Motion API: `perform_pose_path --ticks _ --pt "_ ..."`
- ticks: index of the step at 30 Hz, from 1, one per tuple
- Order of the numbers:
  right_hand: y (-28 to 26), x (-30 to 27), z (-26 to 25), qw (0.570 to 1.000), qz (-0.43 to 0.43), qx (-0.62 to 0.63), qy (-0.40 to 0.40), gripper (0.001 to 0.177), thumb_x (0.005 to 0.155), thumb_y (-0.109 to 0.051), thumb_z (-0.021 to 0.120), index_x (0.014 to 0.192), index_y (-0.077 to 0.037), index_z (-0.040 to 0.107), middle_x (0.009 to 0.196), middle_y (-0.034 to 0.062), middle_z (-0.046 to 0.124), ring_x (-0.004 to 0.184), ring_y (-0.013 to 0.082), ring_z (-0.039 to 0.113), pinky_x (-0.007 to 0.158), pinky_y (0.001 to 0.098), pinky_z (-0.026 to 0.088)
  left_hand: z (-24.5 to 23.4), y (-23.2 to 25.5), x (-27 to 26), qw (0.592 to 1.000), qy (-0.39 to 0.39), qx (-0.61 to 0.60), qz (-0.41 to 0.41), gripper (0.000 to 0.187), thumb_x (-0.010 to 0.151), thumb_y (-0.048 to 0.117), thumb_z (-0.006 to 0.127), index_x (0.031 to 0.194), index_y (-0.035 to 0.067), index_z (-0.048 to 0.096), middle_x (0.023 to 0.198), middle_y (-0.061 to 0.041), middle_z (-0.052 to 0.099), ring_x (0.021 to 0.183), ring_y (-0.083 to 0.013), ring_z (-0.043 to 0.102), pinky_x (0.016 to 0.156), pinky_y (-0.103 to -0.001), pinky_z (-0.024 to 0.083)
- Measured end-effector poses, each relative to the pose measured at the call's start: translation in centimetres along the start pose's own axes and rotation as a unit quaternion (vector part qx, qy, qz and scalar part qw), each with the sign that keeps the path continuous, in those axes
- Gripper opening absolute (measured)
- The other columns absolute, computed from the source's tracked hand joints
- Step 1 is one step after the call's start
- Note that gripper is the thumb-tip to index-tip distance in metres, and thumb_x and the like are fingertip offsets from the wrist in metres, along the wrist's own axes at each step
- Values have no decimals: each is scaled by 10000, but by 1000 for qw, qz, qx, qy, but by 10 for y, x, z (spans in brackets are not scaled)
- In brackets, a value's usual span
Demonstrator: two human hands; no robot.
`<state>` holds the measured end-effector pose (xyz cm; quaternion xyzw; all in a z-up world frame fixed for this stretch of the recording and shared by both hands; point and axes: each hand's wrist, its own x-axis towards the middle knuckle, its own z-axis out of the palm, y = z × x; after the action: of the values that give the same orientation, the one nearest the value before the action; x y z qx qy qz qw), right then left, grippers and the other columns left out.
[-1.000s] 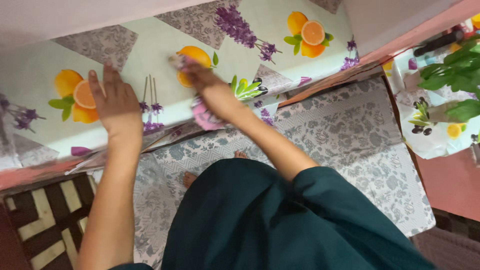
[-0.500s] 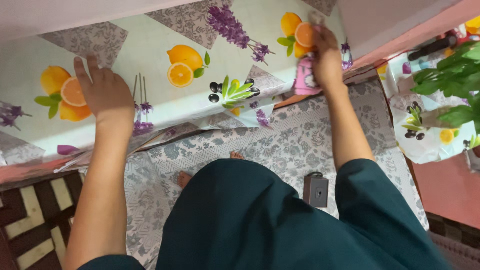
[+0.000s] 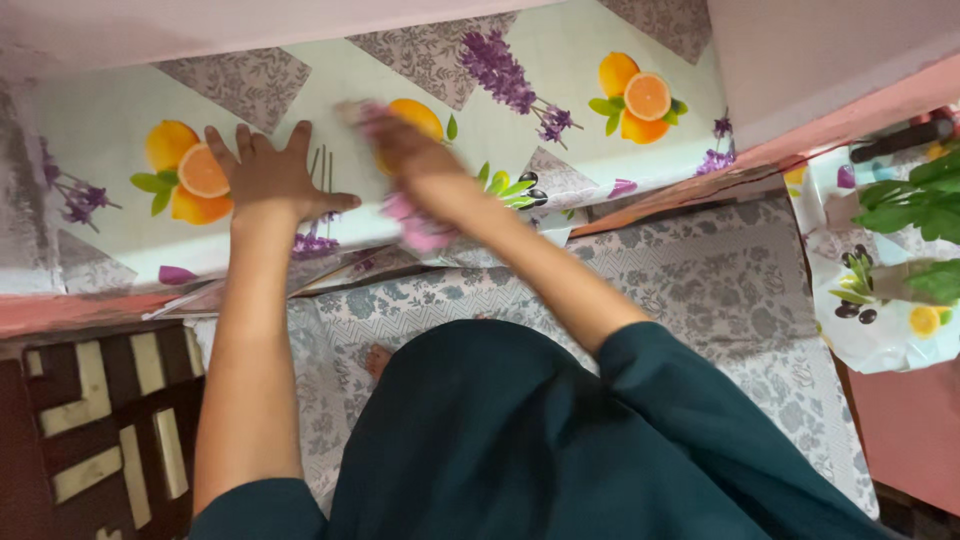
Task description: The person wipes a shelf surface with a pink cloth, smoothing out a decorative sheet with fruit patterns. They then place a framed picture of horses and a vase of artificial flowers on the shelf. Finally, they wipe the top of a wooden cabinet with the same cloth.
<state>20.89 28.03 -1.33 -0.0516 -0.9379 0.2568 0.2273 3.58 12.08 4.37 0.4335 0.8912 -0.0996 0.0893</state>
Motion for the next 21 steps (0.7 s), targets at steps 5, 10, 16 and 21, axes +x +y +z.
perform_pose_path --ticks 5,10,16,21 --pt "-25 13 25 994 -55 -95 -24 469 909 -69 608 1366 33 623 1494 172 523 1432 331 469 1178 390 406 0 10 12 998 -42 -24 -29 1411 405 760 903 1592 302 294 1471 -334 456 1459 -512 274 1124 -698 -74" --pt "26 -23 -35 998 54 -30 13 501 823 35 670 1323 5 647 1508 146 539 1451 320 466 1221 351 405 -3 15 14 999 -46 4 -28 1416 432 693 916 1663 369 296 1421 -373 543 1413 -543 394 1138 -722 -36" --pt "118 -81 -112 974 159 -144 73 640 797 81 681 1424 -17 599 1520 161 535 1432 351 467 1187 391 408 -10 24 26 997 -36 62 -17 1425 341 683 944 1588 404 312 1415 -262 566 1412 -467 392 1056 -774 -9" --pt "163 -129 -163 949 217 -193 124 652 775 91 654 1415 -26 615 1475 192 560 1353 399 501 1122 452 428 -18 26 25 993 -87 77 -27 1423 413 696 924 1648 414 277 1397 -217 638 1414 -425 463 1117 -774 3"
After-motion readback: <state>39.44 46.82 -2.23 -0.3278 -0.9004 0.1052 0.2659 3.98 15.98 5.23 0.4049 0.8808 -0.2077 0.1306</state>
